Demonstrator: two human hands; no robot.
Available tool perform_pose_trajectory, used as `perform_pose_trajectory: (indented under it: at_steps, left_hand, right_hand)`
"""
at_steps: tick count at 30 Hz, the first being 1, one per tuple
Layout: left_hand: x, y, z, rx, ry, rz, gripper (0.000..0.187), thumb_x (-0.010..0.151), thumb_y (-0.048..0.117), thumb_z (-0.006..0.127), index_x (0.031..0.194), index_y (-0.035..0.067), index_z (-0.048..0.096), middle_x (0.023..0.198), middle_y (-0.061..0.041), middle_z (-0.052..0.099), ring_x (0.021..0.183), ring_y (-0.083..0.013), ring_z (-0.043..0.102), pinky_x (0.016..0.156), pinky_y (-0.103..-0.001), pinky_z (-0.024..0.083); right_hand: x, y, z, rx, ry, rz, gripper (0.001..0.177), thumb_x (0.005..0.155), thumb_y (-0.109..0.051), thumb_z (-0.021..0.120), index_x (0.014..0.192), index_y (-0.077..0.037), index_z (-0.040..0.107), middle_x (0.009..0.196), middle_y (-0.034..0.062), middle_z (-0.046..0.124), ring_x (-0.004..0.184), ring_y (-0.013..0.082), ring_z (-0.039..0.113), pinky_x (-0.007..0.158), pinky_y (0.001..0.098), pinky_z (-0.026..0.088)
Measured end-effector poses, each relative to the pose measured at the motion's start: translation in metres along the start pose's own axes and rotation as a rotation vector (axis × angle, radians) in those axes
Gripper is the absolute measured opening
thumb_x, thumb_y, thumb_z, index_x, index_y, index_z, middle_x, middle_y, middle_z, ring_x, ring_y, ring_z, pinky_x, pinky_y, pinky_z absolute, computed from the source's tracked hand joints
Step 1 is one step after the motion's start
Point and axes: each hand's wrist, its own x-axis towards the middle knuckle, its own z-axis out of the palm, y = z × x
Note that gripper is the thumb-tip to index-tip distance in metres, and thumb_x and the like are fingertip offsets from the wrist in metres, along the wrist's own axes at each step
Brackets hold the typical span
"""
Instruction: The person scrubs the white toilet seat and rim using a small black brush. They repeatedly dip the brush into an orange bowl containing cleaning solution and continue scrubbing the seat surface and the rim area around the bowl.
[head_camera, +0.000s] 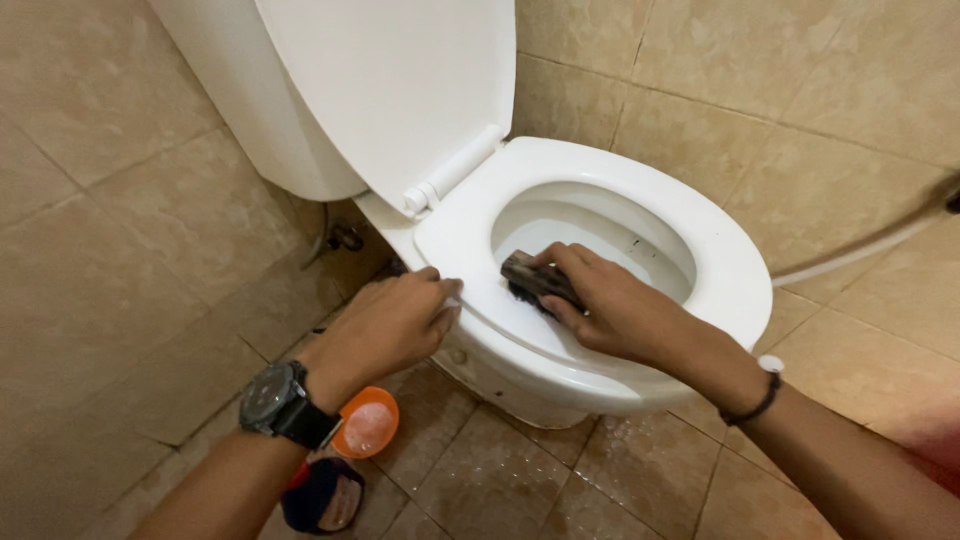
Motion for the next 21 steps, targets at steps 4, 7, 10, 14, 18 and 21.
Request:
perform_pose_trajectory:
  at_steps: [4,7,10,14,18,21]
  left_hand:
    - [-0.002,-0.005,0.006,-0.014,0.062,0.069,0.033,0.095,0.02,0.057,0.125,0.007,0.065,0.109,-0.015,0.068,0.091,-0.0319,0.069,0.078,-0.045,0.056]
    - [-0.002,-0.01,0.011,-0.004,0.089,0.103,0.036,0.096,0.019,0.057,0.129,0.006,0.064,0.11,-0.015,0.069,0.093,-0.033,0.068,0.08,-0.045,0.055]
    - [-0.004,-0.013,0.014,-0.033,0.075,0.085,0.036,0.097,0.02,0.056,0.13,0.006,0.063,0.111,-0.015,0.068,0.092,-0.0318,0.069,0.08,-0.044,0.055]
    - [0.0,-0.007,0.015,-0.075,0.016,0.073,0.038,0.096,0.017,0.053,0.133,0.013,0.062,0.111,-0.013,0.067,0.086,-0.0284,0.07,0.076,-0.043,0.056]
    - [-0.004,-0.003,0.012,-0.005,0.041,0.121,0.046,0.094,0.013,0.054,0.14,0.016,0.06,0.106,-0.019,0.063,0.081,-0.0314,0.068,0.074,-0.044,0.055]
    - [-0.004,-0.003,0.011,-0.018,0.039,0.125,0.044,0.096,0.013,0.053,0.14,0.017,0.061,0.103,-0.018,0.064,0.08,-0.0301,0.068,0.075,-0.043,0.055]
  right_hand:
    - [0.007,-0.018,0.003,0.066,0.006,-0.122,0.042,0.096,-0.02,0.059,0.134,-0.006,0.048,0.125,0.0172,0.061,0.096,0.0312,0.07,0.081,0.0438,0.056]
    - [0.003,-0.032,-0.002,0.025,-0.213,0.026,0.045,0.095,-0.026,0.056,0.137,-0.012,0.046,0.123,0.0109,0.062,0.089,0.0269,0.073,0.076,0.0395,0.061]
    - [-0.011,-0.032,-0.014,-0.092,-0.313,-0.044,0.043,0.091,-0.024,0.062,0.128,-0.01,0.044,0.117,0.0149,0.063,0.086,0.0303,0.069,0.074,0.0448,0.056]
    - [-0.012,-0.023,-0.031,-0.104,-0.312,0.022,0.042,0.091,-0.027,0.066,0.123,-0.009,0.043,0.098,0.0157,0.071,0.084,0.0301,0.07,0.075,0.0439,0.058]
    - [-0.005,-0.019,-0.027,-0.227,-0.262,0.182,0.041,0.097,-0.032,0.063,0.127,-0.012,0.042,0.097,0.016,0.069,0.081,0.0324,0.069,0.073,0.046,0.056]
    - [0.001,-0.016,-0.014,-0.11,-0.058,-0.131,0.037,0.096,-0.024,0.061,0.123,-0.007,0.044,0.106,0.0203,0.067,0.079,0.033,0.071,0.067,0.0449,0.057]
